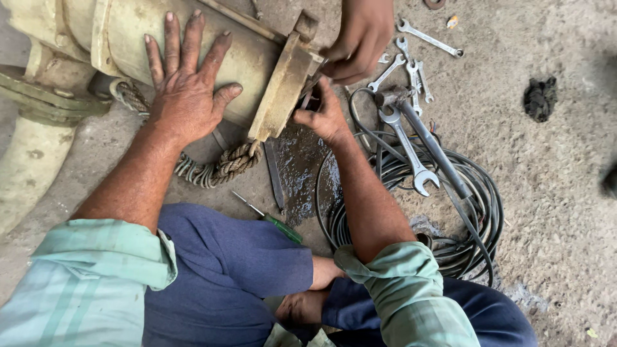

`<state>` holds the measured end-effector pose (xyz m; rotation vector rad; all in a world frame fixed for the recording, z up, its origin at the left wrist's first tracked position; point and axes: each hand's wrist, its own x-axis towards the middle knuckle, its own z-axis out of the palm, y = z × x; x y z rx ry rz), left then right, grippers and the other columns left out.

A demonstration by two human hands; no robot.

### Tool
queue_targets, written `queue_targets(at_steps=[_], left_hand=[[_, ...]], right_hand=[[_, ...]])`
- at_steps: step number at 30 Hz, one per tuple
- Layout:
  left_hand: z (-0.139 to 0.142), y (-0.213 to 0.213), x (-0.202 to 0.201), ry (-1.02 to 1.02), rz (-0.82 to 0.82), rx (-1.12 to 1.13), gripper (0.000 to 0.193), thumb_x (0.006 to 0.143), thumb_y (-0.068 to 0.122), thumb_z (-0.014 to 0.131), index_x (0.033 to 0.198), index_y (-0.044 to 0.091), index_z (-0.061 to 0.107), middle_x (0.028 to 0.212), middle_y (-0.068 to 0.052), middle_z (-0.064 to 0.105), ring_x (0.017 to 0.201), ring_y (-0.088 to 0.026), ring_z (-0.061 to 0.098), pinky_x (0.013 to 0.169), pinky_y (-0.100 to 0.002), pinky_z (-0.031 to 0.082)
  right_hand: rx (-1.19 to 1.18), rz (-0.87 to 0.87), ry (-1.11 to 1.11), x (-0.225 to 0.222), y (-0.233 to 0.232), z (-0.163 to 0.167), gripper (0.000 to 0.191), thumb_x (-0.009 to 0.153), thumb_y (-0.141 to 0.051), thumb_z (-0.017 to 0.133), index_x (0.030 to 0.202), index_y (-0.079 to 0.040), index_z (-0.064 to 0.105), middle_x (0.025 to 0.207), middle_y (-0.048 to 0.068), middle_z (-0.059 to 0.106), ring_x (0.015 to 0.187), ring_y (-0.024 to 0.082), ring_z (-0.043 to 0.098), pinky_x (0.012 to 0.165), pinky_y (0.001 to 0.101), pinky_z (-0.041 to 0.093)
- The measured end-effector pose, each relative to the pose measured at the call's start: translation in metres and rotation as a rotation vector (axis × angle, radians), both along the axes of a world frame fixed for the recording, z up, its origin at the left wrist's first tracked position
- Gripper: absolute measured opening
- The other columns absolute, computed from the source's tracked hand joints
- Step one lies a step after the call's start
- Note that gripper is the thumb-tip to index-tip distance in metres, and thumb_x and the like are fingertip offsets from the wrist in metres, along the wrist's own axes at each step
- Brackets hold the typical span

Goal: The person uses a wrench and hammer to loosen and remove bolts and a circular metal component from the flange of a submersible water pump. The person then removes a bearing assembly and places it on the ground.

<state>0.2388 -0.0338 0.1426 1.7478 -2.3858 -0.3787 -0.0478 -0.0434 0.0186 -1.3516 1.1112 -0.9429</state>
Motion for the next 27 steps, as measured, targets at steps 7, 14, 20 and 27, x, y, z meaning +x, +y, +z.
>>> queue_targets(at_steps=[7, 14, 20, 27], left_hand=[[-0.001, 0.001, -0.001, -0.012, 0.004, -0.009, 0.078, 0.105, 0.055, 0.054, 0.172, 0.025, 0.025, 0.178, -0.013, -0.010, 0.158, -0.042, -0.019, 0.123, -0.071, -0.014], [-0.003, -0.005, -0.001, -0.021, -0.004, -0.038, 0.083, 0.103, 0.058, 0.054, 0.172, 0.026, 0.023, 0.178, -0.013, -0.011, 0.158, -0.042, -0.020, 0.121, -0.069, -0.016], [-0.001, -0.005, 0.004, 0.021, -0.032, -0.004, 0.107, 0.078, 0.059, 0.073, 0.168, 0.027, 0.024, 0.176, -0.014, -0.007, 0.158, -0.040, -0.017, 0.122, -0.066, -0.015], [0.007, -0.001, 0.003, 0.046, -0.018, -0.063, 0.108, 0.075, 0.058, 0.079, 0.167, 0.029, 0.031, 0.177, -0.012, 0.002, 0.160, -0.039, -0.010, 0.125, -0.064, -0.009]], right_hand=[[-0.352, -0.009, 0.404, -0.013, 0.015, 0.019, 0.119, 0.076, -0.060, 0.093, 0.154, 0.004, 0.029, 0.149, 0.032, 0.047, 0.136, 0.043, 0.050, 0.109, 0.0570, 0.047], [-0.102, -0.228, 1.198, -0.105, 0.044, 0.062, 0.051, 0.087, -0.025, 0.082, 0.131, -0.014, 0.058, 0.135, 0.012, 0.063, 0.121, 0.029, 0.063, 0.108, 0.0458, 0.054], [0.284, -0.365, 1.507, -0.181, 0.086, 0.047, 0.039, 0.100, -0.025, 0.065, 0.132, -0.003, 0.059, 0.131, 0.024, 0.052, 0.111, 0.038, 0.058, 0.089, 0.0534, 0.055], [0.502, -0.056, 1.446, -0.186, 0.083, 0.042, 0.052, 0.088, -0.042, 0.082, 0.119, -0.002, 0.071, 0.111, 0.018, 0.071, 0.094, 0.025, 0.066, 0.088, 0.0407, 0.059]])
